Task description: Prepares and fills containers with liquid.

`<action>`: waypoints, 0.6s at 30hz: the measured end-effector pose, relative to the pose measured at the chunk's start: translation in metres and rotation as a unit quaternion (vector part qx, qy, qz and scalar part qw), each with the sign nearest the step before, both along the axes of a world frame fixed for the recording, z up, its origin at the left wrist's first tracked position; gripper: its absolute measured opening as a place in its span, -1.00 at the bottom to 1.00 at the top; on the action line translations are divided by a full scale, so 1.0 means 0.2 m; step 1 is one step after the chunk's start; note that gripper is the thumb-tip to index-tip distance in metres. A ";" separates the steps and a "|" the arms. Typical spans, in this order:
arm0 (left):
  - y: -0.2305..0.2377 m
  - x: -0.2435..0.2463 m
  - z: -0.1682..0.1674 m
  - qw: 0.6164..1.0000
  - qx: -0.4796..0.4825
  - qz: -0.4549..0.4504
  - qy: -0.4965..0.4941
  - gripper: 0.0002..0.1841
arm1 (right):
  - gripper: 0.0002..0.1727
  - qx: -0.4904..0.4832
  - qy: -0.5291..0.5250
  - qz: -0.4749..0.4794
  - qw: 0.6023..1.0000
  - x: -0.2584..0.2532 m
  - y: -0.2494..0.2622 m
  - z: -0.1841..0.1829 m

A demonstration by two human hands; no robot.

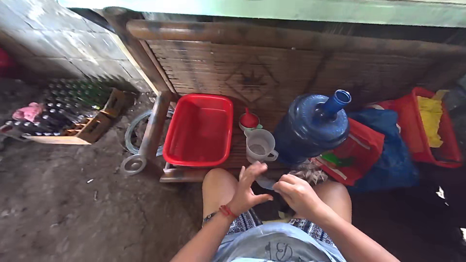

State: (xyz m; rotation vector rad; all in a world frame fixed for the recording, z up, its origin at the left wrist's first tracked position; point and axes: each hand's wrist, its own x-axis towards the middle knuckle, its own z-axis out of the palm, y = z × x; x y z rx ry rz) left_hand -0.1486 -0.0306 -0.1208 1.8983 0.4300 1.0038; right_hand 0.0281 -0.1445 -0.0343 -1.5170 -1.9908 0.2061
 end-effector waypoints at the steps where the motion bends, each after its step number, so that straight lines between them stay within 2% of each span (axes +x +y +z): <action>1: -0.01 0.01 0.00 0.999 -0.020 -0.026 -0.024 -0.42 | -0.81 0.007 -0.016 0.008 1.000 -0.02 0.01 -0.01; 3: -0.01 0.04 -0.04 0.991 -0.070 -0.070 -0.087 -0.84 | -0.82 0.006 -0.032 0.014 0.999 -0.02 0.06 -0.02; 4: 0.01 0.05 -0.06 0.985 -0.090 -0.091 -0.117 -0.92 | -0.83 0.000 -0.035 0.017 0.999 -0.01 0.08 -0.02; 7: 0.06 0.07 -0.09 0.964 -0.170 -0.126 -0.160 -0.97 | -0.77 -0.043 -0.039 0.028 0.998 0.01 0.18 -0.01; 10: 0.13 0.07 -0.10 0.949 -0.237 -0.132 -0.158 -0.94 | -0.67 -0.115 -0.031 0.056 0.991 0.03 0.32 0.03; 12: 0.20 0.08 -0.13 0.942 -0.272 -0.099 -0.171 -0.89 | -0.71 -0.188 -0.015 0.083 0.979 0.06 0.46 0.08; 14: 0.25 0.09 -0.16 0.928 -0.321 -0.028 -0.189 -0.87 | -0.75 -0.256 0.004 0.086 0.963 0.08 0.63 0.10; 16: 0.30 0.09 -0.18 0.915 -0.357 0.038 -0.183 -0.89 | -0.70 -0.257 0.025 0.040 0.965 0.12 0.84 0.07; 18: 0.34 0.08 -0.22 0.901 -0.380 0.054 -0.202 -0.88 | -0.71 -0.217 0.024 -0.031 0.975 0.20 1.11 -0.02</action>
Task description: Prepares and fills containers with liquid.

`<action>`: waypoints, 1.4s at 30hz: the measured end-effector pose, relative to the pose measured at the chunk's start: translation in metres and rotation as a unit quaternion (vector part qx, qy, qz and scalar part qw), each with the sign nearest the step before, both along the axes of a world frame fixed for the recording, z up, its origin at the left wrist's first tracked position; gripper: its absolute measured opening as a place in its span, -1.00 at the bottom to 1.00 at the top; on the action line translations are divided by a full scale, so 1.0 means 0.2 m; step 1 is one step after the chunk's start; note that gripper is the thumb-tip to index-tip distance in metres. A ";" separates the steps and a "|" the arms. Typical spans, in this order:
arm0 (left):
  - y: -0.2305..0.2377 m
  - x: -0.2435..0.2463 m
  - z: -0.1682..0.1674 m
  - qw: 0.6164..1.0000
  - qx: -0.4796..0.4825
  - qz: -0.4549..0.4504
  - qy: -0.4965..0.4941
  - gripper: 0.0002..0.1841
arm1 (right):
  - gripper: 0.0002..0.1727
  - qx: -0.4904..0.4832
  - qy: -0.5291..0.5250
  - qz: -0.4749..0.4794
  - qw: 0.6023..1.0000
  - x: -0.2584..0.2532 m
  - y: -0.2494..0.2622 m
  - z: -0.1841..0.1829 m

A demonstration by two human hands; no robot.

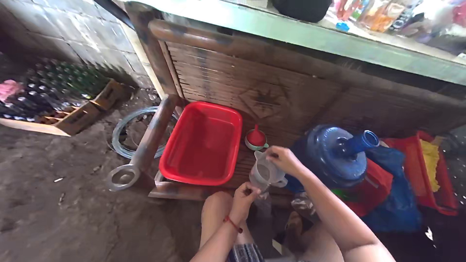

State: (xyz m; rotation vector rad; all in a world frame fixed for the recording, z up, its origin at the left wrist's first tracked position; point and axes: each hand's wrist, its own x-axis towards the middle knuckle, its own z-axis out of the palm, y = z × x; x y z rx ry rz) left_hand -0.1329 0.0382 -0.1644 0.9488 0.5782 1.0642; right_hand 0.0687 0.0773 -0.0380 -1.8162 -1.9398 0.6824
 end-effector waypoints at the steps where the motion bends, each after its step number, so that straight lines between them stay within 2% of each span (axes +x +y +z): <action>1: 0.01 0.00 -0.02 1.000 -0.004 0.000 -0.019 -0.86 | -0.73 0.007 -0.021 -0.031 0.999 0.05 0.15 -0.07; 3: 0.03 0.00 -0.04 0.999 -0.010 -0.009 -0.051 -0.90 | -0.74 0.000 -0.064 -0.067 0.996 0.15 0.46 -0.26; 6: 0.07 -0.01 -0.05 0.997 0.011 -0.034 -0.066 -0.97 | -0.68 -0.099 -0.098 -0.097 0.985 0.23 0.83 -0.51; 10: 0.11 -0.04 -0.06 0.998 0.039 -0.032 -0.049 -0.87 | -0.45 -0.225 -0.111 -0.112 0.961 0.24 1.07 -0.67; 13: 0.13 -0.08 -0.05 0.999 0.014 -0.021 -0.040 -0.85 | -0.36 -0.241 -0.102 -0.108 0.959 0.28 1.15 -0.79; 18: 0.13 -0.11 -0.01 0.997 -0.052 -0.005 -0.055 -0.81 | -0.40 -0.217 -0.042 -0.127 0.967 0.27 1.15 -0.76; 20: 0.13 -0.10 -0.03 0.997 -0.049 -0.007 -0.056 -0.84 | -0.43 -0.171 -0.036 -0.156 0.972 0.27 1.14 -0.73; 22: 0.12 -0.10 -0.05 0.998 -0.033 -0.005 -0.052 -0.93 | -0.49 -0.107 -0.041 -0.187 0.976 0.25 1.11 -0.60; 25: 0.10 -0.09 -0.04 0.999 -0.014 0.013 -0.031 -0.95 | -0.58 0.031 0.026 -0.235 0.971 0.20 0.93 -0.31; 27: 0.08 -0.10 -0.03 1.000 0.003 0.028 -0.014 -0.93 | -0.61 0.119 0.162 -0.230 0.952 0.18 0.72 -0.16; 29: 0.06 -0.10 -0.03 0.999 0.034 0.036 0.002 -0.89 | -0.61 0.163 0.330 -0.214 0.905 0.15 0.48 -0.05; 30: 0.05 -0.10 -0.03 0.998 0.050 0.040 0.012 -0.87 | -0.63 0.162 0.408 -0.208 0.874 0.13 0.34 -0.01; 32: 0.01 -0.10 -0.03 0.994 0.093 0.047 0.041 -0.87 | -0.62 0.092 0.569 -0.184 0.796 0.10 0.01 0.04; 34: -0.02 -0.10 -0.02 0.984 0.148 0.056 0.079 -0.86 | -0.48 -0.008 0.679 -0.164 0.715 0.06 -0.31 0.03; 35: -0.03 -0.09 -0.01 0.978 0.175 0.058 0.095 -0.85 | -0.40 -0.042 0.709 -0.152 0.687 0.05 -0.45 0.02; 37: -0.05 -0.07 0.00 0.966 0.226 0.064 0.108 -0.83 | -0.26 -0.066 0.745 -0.147 0.647 -0.02 -0.68 0.01; 40: -0.06 -0.03 0.00 0.954 0.273 0.061 0.108 -0.82 | -0.51 -0.024 0.795 -0.122 0.594 -0.07 -0.92 -0.09; 41: -0.06 -0.02 0.00 0.950 0.286 0.057 0.113 -0.81 | -0.54 -0.008 0.800 -0.115 0.588 -0.07 -0.97 -0.13; 42: -0.06 -0.01 0.01 0.946 0.295 0.053 0.121 -0.80 | -0.45 -0.001 0.805 -0.103 0.585 -0.07 -0.99 -0.15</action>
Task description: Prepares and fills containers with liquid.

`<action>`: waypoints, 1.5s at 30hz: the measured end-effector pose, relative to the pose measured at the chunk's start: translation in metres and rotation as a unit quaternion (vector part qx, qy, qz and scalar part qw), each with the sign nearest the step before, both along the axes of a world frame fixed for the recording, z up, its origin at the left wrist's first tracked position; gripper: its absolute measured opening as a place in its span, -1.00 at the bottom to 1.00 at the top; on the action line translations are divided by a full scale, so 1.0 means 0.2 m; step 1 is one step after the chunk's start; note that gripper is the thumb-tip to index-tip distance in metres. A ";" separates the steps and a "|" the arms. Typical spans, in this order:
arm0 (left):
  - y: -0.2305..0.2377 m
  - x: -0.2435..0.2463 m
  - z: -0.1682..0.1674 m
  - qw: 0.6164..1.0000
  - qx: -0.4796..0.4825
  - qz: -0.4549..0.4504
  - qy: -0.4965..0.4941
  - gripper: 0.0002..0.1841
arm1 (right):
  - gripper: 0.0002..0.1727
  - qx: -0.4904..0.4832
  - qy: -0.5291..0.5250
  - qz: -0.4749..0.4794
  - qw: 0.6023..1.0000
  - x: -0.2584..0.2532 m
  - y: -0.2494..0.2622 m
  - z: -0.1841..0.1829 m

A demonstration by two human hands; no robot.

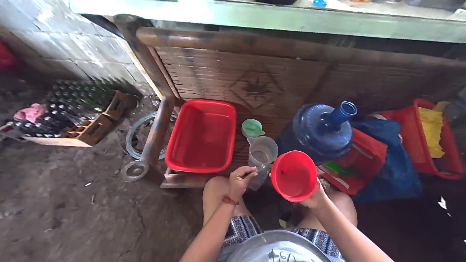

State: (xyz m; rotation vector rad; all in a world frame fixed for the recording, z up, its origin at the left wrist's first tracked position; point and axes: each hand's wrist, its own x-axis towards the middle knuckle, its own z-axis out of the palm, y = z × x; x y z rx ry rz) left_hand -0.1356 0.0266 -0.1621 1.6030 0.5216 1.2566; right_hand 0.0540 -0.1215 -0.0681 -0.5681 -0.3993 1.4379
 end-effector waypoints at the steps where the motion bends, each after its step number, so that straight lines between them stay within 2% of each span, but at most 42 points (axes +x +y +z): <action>1: 0.00 0.01 0.01 1.000 0.005 -0.002 0.011 -0.78 | -0.25 0.006 0.001 0.014 1.000 0.01 -0.02 -0.01; 3: 0.00 0.03 0.04 0.999 0.011 -0.003 0.032 -0.77 | 0.08 -0.002 0.012 0.036 0.999 0.04 -0.02 -0.02; 5: 0.01 0.05 0.06 0.999 0.028 -0.006 0.040 -0.76 | 0.18 0.011 0.027 0.057 0.998 0.08 -0.01 0.00; 9: 0.04 0.08 0.10 0.996 0.081 -0.005 0.042 -0.76 | 0.00 0.103 0.012 0.080 0.991 0.12 0.01 0.03; 11: 0.07 0.09 0.12 0.994 0.105 -0.005 0.038 -0.77 | -0.16 0.141 -0.011 0.077 0.987 0.12 0.02 0.04; 14: 0.09 0.08 0.14 0.990 0.137 0.000 0.034 -0.77 | -0.32 0.137 -0.027 0.060 0.988 0.12 0.02 0.08; 19: 0.09 0.03 0.23 0.983 0.183 -0.020 0.020 -0.72 | -0.24 0.123 -0.060 0.106 0.985 0.18 0.02 0.16; 27: 0.06 0.02 0.31 0.974 0.220 -0.047 0.002 -0.67 | -0.27 0.100 -0.103 0.140 0.980 0.16 0.01 0.19; 33: 0.05 0.03 0.30 0.977 0.210 -0.044 0.014 -0.68 | -0.29 0.092 -0.092 0.166 0.977 0.14 0.04 0.18; 45: 0.04 0.04 0.23 0.985 0.156 -0.074 0.015 -0.66 | -0.30 0.056 -0.098 0.145 0.983 0.12 0.08 0.16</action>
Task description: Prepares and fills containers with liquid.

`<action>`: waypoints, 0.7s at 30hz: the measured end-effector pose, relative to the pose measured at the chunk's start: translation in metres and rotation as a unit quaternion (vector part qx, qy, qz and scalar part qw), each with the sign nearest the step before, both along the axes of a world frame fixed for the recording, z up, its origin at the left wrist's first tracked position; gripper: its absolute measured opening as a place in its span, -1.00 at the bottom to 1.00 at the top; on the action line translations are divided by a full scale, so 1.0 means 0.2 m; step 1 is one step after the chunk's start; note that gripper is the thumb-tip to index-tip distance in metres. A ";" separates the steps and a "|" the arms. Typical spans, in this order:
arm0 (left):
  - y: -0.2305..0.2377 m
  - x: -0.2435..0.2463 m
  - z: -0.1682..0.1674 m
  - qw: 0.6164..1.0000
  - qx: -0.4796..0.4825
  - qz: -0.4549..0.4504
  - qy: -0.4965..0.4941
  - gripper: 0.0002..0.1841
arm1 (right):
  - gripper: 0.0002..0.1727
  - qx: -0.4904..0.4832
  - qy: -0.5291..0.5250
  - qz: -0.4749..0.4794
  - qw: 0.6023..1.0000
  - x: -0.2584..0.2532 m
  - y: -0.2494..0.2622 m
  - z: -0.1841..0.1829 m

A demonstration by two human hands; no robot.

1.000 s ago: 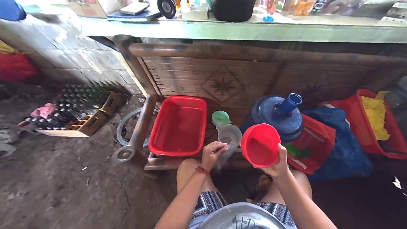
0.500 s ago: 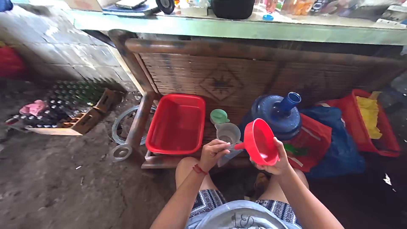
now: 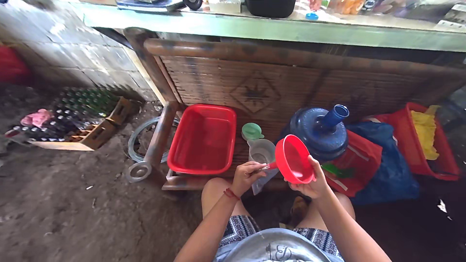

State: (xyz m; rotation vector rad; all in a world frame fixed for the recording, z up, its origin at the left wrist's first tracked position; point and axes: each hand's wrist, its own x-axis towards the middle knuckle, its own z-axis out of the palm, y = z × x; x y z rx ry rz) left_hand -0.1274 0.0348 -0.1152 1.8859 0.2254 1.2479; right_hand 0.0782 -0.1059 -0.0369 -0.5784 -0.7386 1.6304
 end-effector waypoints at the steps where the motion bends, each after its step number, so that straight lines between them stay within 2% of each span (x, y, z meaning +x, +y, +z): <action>1: 0.00 0.00 0.00 1.000 -0.002 0.001 -0.002 -0.65 | -0.29 -0.003 -0.002 -0.004 1.000 0.00 0.00 0.00; 11: 0.03 -0.02 -0.02 0.999 -0.047 0.025 -0.012 -0.67 | -0.29 -0.037 -0.018 -0.034 0.999 0.02 -0.04 0.00; 21: 0.03 -0.03 0.00 0.999 -0.003 -0.055 0.000 -0.67 | -0.30 -0.028 -0.020 -0.004 0.999 0.01 -0.01 0.00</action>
